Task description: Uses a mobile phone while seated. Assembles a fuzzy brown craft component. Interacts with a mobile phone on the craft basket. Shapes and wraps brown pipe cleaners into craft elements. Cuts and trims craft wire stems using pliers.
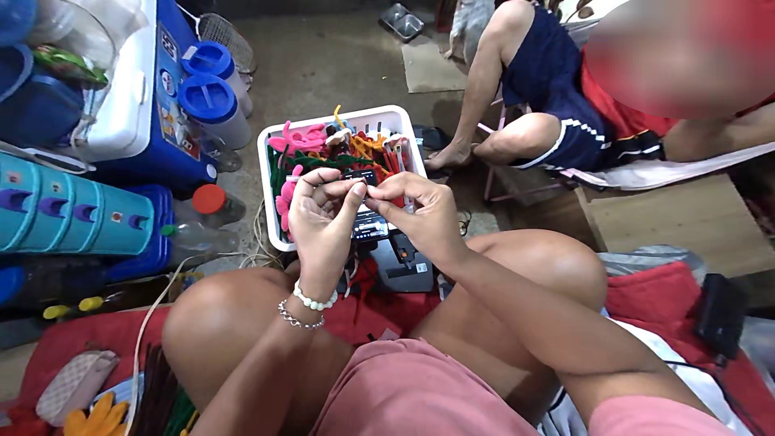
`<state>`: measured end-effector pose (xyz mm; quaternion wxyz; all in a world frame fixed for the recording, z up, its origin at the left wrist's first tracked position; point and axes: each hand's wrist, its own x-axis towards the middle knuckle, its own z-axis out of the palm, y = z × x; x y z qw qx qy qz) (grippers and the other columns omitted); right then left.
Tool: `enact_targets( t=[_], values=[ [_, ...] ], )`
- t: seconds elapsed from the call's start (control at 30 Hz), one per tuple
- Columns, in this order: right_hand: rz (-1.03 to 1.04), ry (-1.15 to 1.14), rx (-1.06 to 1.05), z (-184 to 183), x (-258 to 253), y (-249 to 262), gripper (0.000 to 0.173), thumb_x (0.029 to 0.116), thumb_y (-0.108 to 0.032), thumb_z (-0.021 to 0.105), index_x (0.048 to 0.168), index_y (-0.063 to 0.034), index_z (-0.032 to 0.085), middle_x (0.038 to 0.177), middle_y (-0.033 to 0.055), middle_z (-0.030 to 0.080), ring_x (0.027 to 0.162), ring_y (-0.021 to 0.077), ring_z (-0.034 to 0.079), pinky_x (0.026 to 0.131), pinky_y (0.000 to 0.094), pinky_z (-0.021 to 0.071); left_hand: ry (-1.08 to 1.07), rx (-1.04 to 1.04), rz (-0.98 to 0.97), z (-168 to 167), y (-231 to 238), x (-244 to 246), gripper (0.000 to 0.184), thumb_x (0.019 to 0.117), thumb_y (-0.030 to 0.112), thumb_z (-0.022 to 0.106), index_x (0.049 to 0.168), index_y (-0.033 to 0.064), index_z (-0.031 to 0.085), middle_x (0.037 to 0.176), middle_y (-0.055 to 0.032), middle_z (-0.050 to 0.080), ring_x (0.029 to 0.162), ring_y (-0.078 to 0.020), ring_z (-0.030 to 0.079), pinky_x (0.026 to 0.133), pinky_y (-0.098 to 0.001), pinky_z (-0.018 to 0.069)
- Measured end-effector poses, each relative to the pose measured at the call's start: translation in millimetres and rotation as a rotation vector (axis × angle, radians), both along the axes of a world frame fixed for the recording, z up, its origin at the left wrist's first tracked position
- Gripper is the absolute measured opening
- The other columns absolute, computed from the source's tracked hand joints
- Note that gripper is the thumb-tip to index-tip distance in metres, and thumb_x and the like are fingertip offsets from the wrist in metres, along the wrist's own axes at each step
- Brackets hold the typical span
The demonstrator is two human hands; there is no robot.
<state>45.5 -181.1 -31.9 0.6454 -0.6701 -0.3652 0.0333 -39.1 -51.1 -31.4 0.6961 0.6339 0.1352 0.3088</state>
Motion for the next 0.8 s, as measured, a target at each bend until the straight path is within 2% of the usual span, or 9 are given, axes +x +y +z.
enact_targets(
  t=[0.17,0.23,0.3,0.4,0.5,0.8],
  values=[
    [0.000,-0.072,-0.069,4,3,1,0.017,0.0869,0.000,0.077,0.104,0.0010,0.077,0.102,0.0084,0.073,0.095,0.0097,0.071,0.085,0.0234,0.0607,0.042,-0.077,0.030,1,0,3,0.031,0.0938,0.003,0.072,0.119,0.0087,0.054,0.099,0.0002,0.074,0.087,-0.0089,0.071,0.081,-0.0268,0.0598],
    [-0.059,-0.169,-0.114,8,6,0,0.015,0.0866,-0.002,0.078,0.102,-0.0018,0.077,0.100,0.0062,0.074,0.093,0.0094,0.071,0.085,0.0250,0.0608,0.058,-0.102,0.030,3,0,4,0.034,0.0943,0.003,0.071,0.121,0.0088,0.052,0.100,-0.0008,0.073,0.088,-0.0103,0.072,0.081,-0.0283,0.0601],
    [-0.122,-0.257,-0.156,9,8,-2,0.011,0.0864,-0.006,0.077,0.098,-0.0054,0.077,0.096,0.0029,0.075,0.092,0.0099,0.070,0.088,0.0306,0.0576,0.062,-0.132,0.018,5,-2,4,0.034,0.0948,0.001,0.070,0.120,0.0098,0.048,0.100,-0.0010,0.073,0.090,-0.0110,0.072,0.084,-0.0298,0.0603],
    [-0.151,-0.352,-0.192,10,9,-3,0.009,0.0861,-0.007,0.076,0.096,-0.0073,0.077,0.094,0.0012,0.076,0.094,0.0117,0.070,0.099,0.0401,0.0519,0.067,-0.206,0.011,6,-4,5,0.033,0.0955,0.000,0.068,0.118,0.0113,0.046,0.100,-0.0004,0.073,0.091,-0.0115,0.073,0.087,-0.0312,0.0604],
    [-0.165,-0.435,-0.217,9,8,-2,0.009,0.0866,-0.007,0.075,0.095,-0.0069,0.077,0.093,0.0023,0.076,0.093,0.0138,0.071,0.102,0.0457,0.0484,0.080,-0.270,0.012,5,-5,6,0.031,0.0967,0.000,0.066,0.117,0.0114,0.045,0.099,-0.0004,0.072,0.089,-0.0111,0.072,0.084,-0.0298,0.0604],
    [-0.175,-0.439,-0.259,8,9,-1,0.006,0.0868,-0.009,0.074,0.093,-0.0079,0.076,0.093,0.0026,0.074,0.092,0.0148,0.069,0.098,0.0451,0.0487,0.078,-0.323,-0.001,3,-8,6,0.029,0.0957,-0.003,0.066,0.112,0.0120,0.047,0.097,-0.0006,0.072,0.088,-0.0119,0.073,0.085,-0.0298,0.0608]
  ],
)
